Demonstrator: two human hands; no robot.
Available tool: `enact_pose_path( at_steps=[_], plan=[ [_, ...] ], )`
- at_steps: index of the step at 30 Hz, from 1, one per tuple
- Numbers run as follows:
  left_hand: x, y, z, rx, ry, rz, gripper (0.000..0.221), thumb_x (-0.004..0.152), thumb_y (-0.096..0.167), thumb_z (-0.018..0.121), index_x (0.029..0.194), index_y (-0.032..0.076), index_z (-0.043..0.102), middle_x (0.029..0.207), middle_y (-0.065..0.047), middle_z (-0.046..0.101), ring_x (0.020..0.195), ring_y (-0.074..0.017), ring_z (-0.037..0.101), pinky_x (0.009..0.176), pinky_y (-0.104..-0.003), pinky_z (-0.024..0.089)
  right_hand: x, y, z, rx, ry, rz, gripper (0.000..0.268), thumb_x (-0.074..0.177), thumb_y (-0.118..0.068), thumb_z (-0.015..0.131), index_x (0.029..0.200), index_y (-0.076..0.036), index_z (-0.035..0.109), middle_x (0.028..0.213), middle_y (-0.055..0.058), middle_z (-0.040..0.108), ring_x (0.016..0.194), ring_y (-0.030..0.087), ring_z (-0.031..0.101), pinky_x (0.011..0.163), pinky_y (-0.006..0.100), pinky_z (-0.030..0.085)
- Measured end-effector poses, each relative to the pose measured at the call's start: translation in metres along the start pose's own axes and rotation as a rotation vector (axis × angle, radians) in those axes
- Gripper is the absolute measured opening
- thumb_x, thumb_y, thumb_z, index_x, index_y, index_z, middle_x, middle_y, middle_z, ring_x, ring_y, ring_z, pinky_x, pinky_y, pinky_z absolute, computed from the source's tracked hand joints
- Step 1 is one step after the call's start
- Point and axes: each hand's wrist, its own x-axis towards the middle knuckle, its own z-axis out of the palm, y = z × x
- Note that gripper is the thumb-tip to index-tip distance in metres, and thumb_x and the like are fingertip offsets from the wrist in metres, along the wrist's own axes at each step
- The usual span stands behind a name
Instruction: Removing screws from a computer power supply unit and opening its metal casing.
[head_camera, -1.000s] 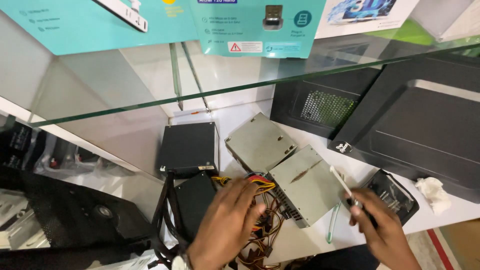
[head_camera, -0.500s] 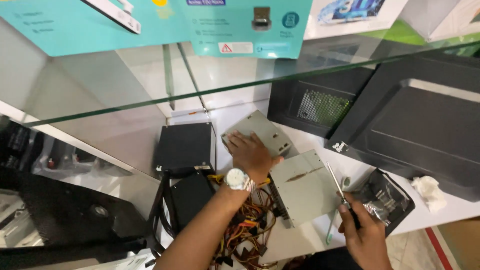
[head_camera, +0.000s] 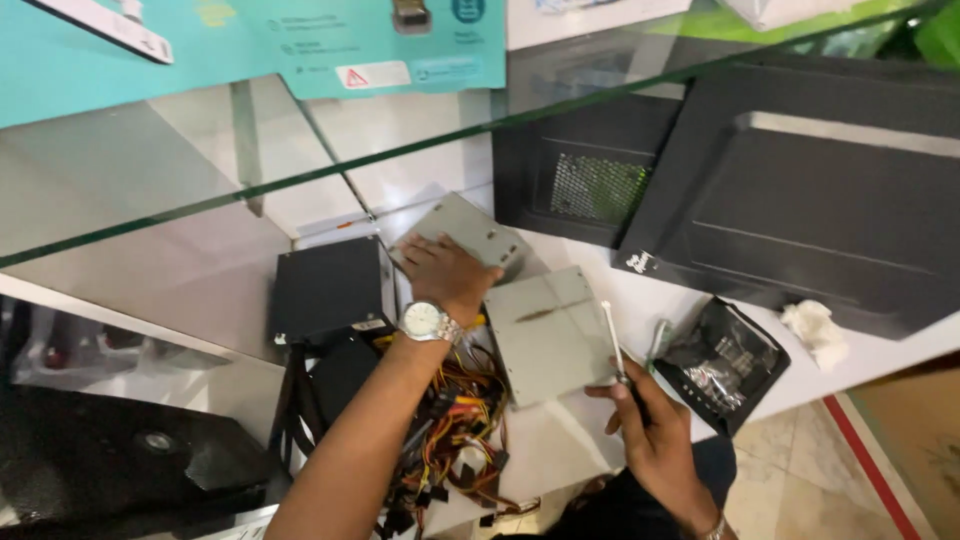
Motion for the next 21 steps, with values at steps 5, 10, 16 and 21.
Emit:
enact_pose_path(
  at_steps=[5,10,16,21],
  plan=[
    [-0.062,-0.002,0.044,0.114,0.841,0.402,0.080,0.098,0.060,0.055,0.141,-0.008,0.052,0.147,-0.038,0.047,0.135,-0.0538,0.047,0.110,-0.058,0.040,0.005,0.017,-0.027,-0.104,0.083,-0.047,0.035,0.100,-0.018,0.055,0.130,-0.002,0.063,0.087,0.007,0.075,0.057,0.017,0.062,0.061,0.028,0.052],
    [-0.152,0.009,0.058,-0.070,0.552,0.786,0.096,0.095,0.074,0.050,0.157,0.002,0.030,0.164,-0.036,0.013,0.152,-0.0506,0.011,0.120,-0.063,0.010,-0.014,0.057,-0.034,-0.504,0.153,-0.233,0.028,0.097,-0.019,0.066,0.120,-0.004,0.067,0.111,0.014,0.068,0.100,0.030,0.068,0.092,0.040,0.054],
    [-0.159,0.000,0.086,0.088,0.776,0.684,0.111,0.073,0.061,0.075,0.162,0.017,0.027,0.169,-0.029,0.011,0.156,-0.0465,0.011,0.121,-0.060,0.021,-0.015,0.086,-0.022,-0.589,0.091,-0.240,0.038,0.086,-0.024,0.079,0.121,-0.009,0.072,0.108,0.015,0.070,0.098,0.031,0.071,0.089,0.040,0.057],
    [-0.168,-0.018,0.095,0.154,0.774,0.783,0.099,0.083,0.047,0.066,0.164,0.013,0.020,0.170,-0.029,0.007,0.158,-0.0463,0.007,0.123,-0.056,0.018,0.014,0.072,-0.017,-0.589,0.105,-0.242,0.031,0.088,-0.007,0.073,0.120,-0.005,0.071,0.102,0.020,0.069,0.089,0.037,0.068,0.078,0.045,0.056]
  ],
)
